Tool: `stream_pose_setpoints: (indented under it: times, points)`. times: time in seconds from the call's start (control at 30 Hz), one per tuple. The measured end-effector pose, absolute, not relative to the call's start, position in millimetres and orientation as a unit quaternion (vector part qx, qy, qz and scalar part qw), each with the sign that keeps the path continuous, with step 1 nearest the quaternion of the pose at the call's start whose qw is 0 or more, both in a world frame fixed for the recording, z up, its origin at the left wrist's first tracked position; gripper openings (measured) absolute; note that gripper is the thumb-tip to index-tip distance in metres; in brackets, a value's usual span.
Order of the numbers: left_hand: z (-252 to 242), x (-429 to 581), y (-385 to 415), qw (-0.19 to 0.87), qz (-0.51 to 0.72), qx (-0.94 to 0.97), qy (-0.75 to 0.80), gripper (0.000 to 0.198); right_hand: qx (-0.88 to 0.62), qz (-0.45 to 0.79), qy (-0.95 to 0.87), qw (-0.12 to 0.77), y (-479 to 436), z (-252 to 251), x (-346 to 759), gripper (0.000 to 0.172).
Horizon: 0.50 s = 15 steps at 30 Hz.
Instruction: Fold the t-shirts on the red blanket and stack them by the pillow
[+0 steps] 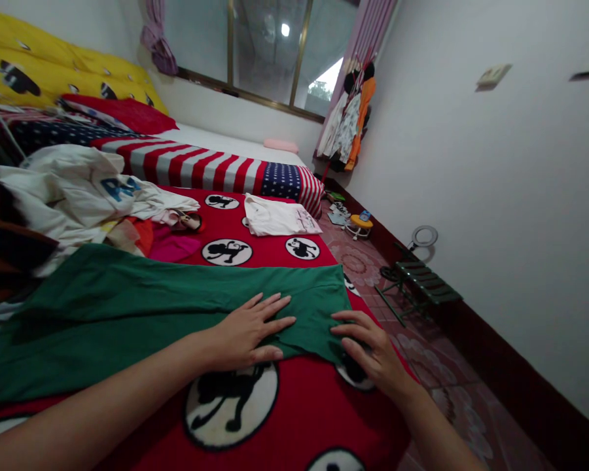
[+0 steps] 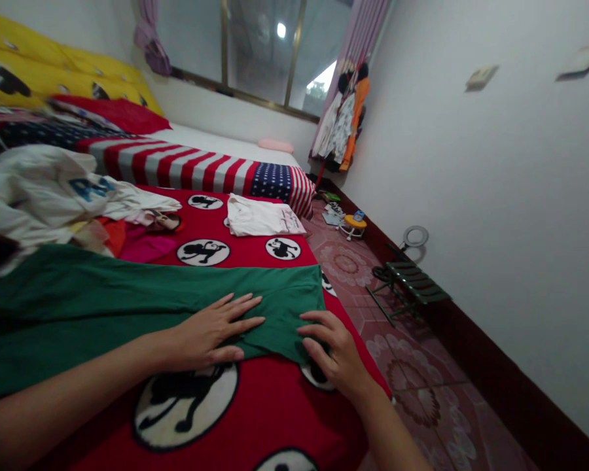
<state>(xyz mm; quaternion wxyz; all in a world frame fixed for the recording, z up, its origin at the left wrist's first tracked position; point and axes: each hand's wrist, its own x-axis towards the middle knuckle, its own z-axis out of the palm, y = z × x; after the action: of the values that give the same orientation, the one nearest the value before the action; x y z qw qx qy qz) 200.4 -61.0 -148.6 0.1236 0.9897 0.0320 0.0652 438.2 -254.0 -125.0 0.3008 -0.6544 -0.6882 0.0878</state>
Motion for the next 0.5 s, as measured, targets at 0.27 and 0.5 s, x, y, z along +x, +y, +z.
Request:
stream_pose_setpoints:
  times: [0.27, 0.5]
  points:
    - [-115.8, 124.3, -47.3, 0.181, 0.136, 0.959, 0.171, 0.046, -0.671, 0.108, -0.678, 0.280, -248.8, -130.3, 431.1, 0.026]
    - [-85.0, 11.7, -3.2, -0.056, 0.212, 0.805, 0.551, 0.040, -0.624, 0.127, -0.711, 0.298, -231.4, -136.7, 399.5, 0.021]
